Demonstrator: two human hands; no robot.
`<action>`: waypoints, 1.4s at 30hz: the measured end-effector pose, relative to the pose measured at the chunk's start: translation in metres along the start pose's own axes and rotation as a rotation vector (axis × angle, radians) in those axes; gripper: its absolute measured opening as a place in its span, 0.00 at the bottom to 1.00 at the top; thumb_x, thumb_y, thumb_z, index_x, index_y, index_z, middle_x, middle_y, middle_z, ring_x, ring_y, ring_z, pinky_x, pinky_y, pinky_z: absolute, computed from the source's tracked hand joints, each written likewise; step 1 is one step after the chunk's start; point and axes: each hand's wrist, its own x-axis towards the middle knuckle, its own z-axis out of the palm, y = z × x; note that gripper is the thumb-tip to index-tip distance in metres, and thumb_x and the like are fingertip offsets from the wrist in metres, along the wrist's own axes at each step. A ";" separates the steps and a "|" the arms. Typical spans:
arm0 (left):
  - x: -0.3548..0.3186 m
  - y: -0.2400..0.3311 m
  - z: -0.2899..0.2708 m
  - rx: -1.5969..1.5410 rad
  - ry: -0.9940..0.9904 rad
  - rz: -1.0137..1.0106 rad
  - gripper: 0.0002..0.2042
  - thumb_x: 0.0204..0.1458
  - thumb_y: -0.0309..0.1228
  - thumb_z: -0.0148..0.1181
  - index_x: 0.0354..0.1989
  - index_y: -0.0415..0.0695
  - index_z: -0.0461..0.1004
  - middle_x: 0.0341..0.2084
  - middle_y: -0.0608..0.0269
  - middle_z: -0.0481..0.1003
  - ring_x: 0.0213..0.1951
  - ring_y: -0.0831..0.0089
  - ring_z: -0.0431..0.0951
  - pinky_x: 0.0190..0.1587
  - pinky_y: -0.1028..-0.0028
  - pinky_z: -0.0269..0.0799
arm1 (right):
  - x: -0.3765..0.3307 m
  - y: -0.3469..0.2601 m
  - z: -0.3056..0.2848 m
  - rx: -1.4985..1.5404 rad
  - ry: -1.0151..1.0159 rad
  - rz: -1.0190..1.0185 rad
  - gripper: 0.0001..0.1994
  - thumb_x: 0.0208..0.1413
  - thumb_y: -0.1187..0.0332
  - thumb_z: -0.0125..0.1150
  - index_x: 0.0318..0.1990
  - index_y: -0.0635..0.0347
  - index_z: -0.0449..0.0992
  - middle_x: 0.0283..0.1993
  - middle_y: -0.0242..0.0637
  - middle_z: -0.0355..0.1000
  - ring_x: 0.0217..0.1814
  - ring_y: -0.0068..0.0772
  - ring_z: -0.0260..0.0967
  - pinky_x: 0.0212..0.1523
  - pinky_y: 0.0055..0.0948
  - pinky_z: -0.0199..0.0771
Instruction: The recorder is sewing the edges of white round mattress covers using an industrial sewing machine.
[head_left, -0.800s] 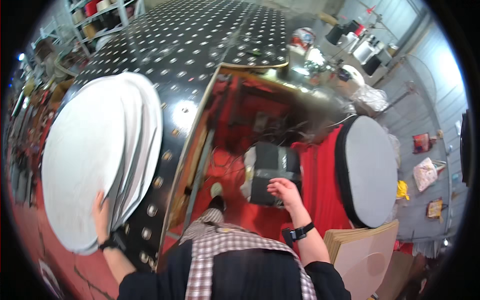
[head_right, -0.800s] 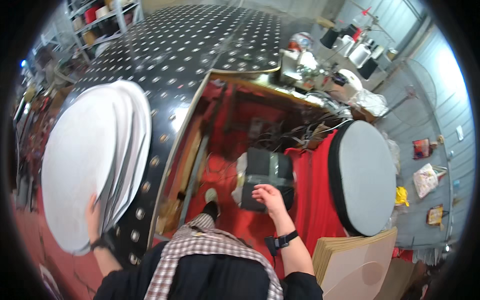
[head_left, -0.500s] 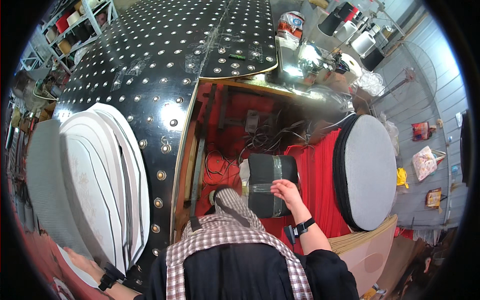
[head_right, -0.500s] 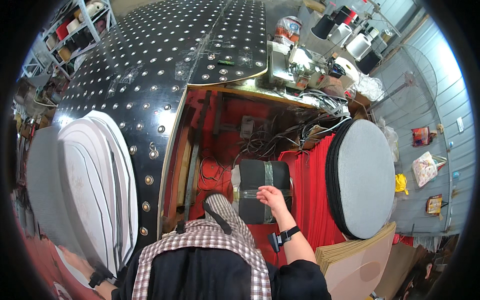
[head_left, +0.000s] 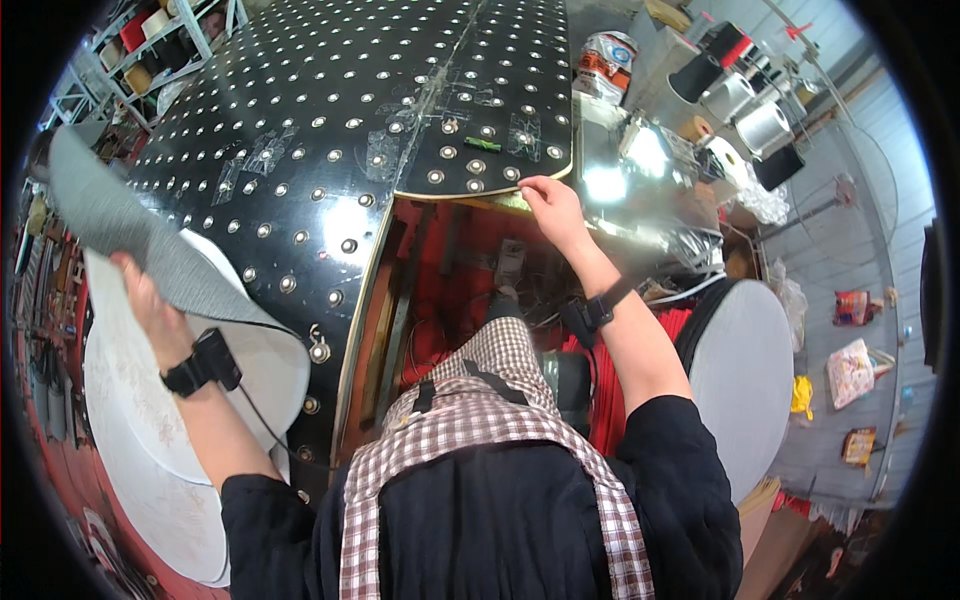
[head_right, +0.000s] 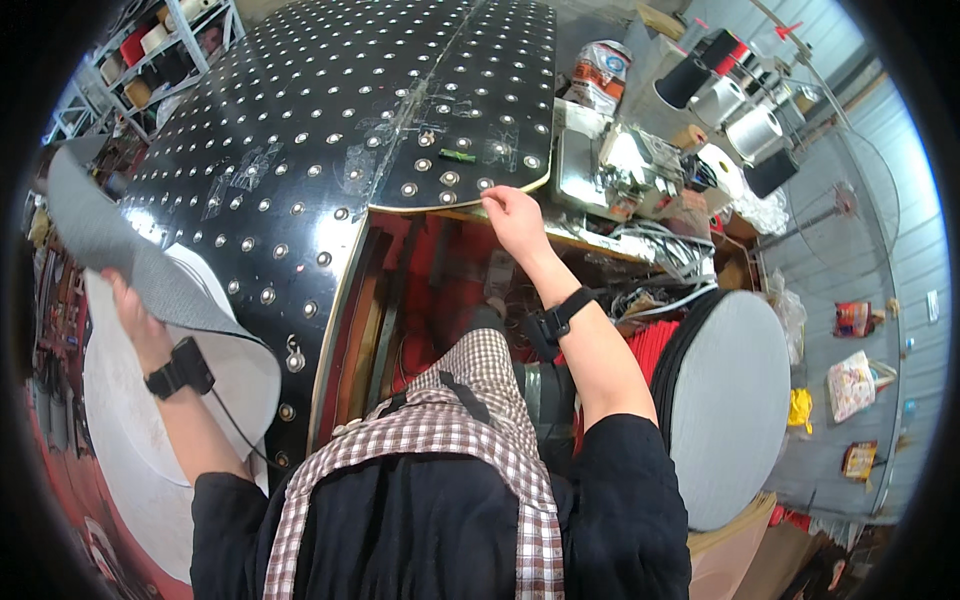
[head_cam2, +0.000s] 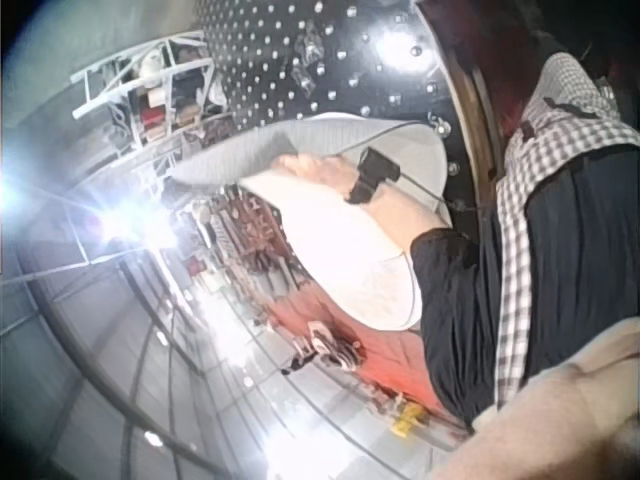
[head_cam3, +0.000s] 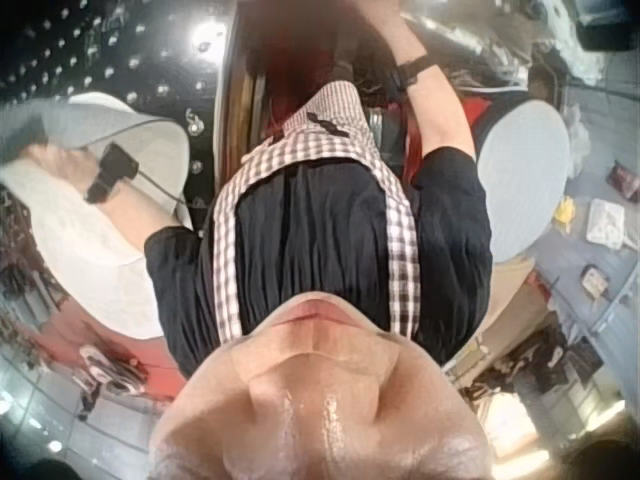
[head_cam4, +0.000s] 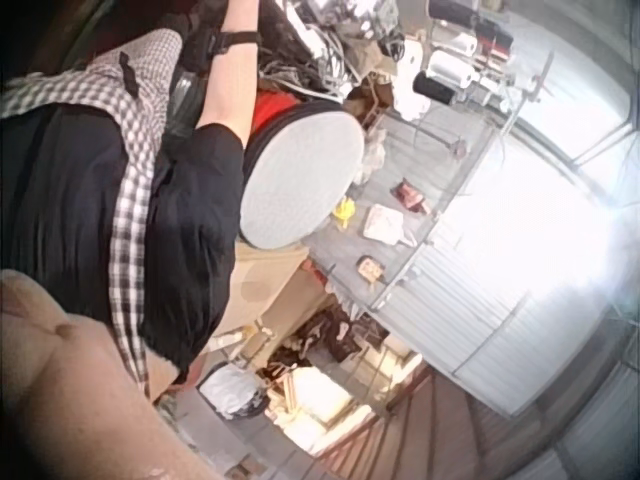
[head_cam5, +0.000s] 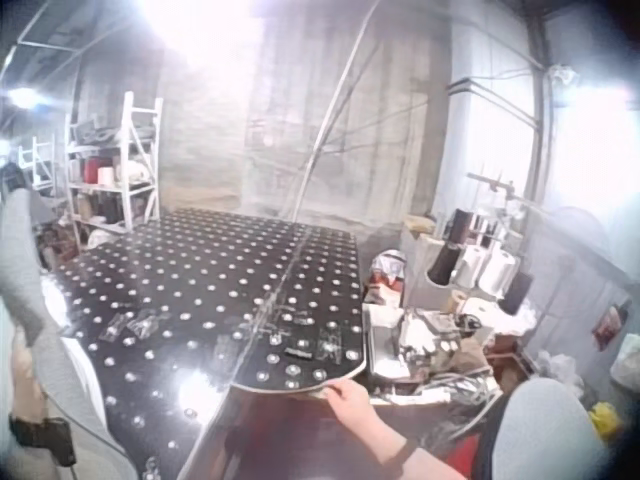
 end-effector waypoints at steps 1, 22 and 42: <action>0.012 -0.013 0.027 0.112 0.062 0.018 0.27 0.59 0.50 0.36 0.52 0.37 0.62 0.43 0.57 0.70 0.44 0.72 0.71 0.48 0.73 0.68 | 0.017 0.001 0.003 -0.031 -0.033 -0.036 0.10 0.50 0.68 0.53 0.36 0.64 0.75 0.34 0.46 0.72 0.39 0.42 0.70 0.41 0.33 0.69; -0.107 -0.204 0.088 1.143 0.663 -0.147 0.24 0.55 0.31 0.48 0.58 0.33 0.56 0.57 0.47 0.59 0.58 0.61 0.59 0.61 0.68 0.50 | 0.111 0.128 0.007 -0.055 -0.578 -0.279 0.14 0.39 0.82 0.47 0.38 0.67 0.64 0.37 0.47 0.65 0.40 0.48 0.64 0.42 0.38 0.67; -0.256 -0.233 0.048 0.775 0.058 0.378 0.19 0.54 0.23 0.44 0.52 0.22 0.57 0.40 0.52 0.69 0.35 0.71 0.70 0.36 0.77 0.68 | -0.124 0.174 -0.044 0.602 -0.611 0.322 0.15 0.56 0.69 0.52 0.51 0.60 0.69 0.24 0.25 0.66 0.23 0.13 0.61 0.25 0.14 0.63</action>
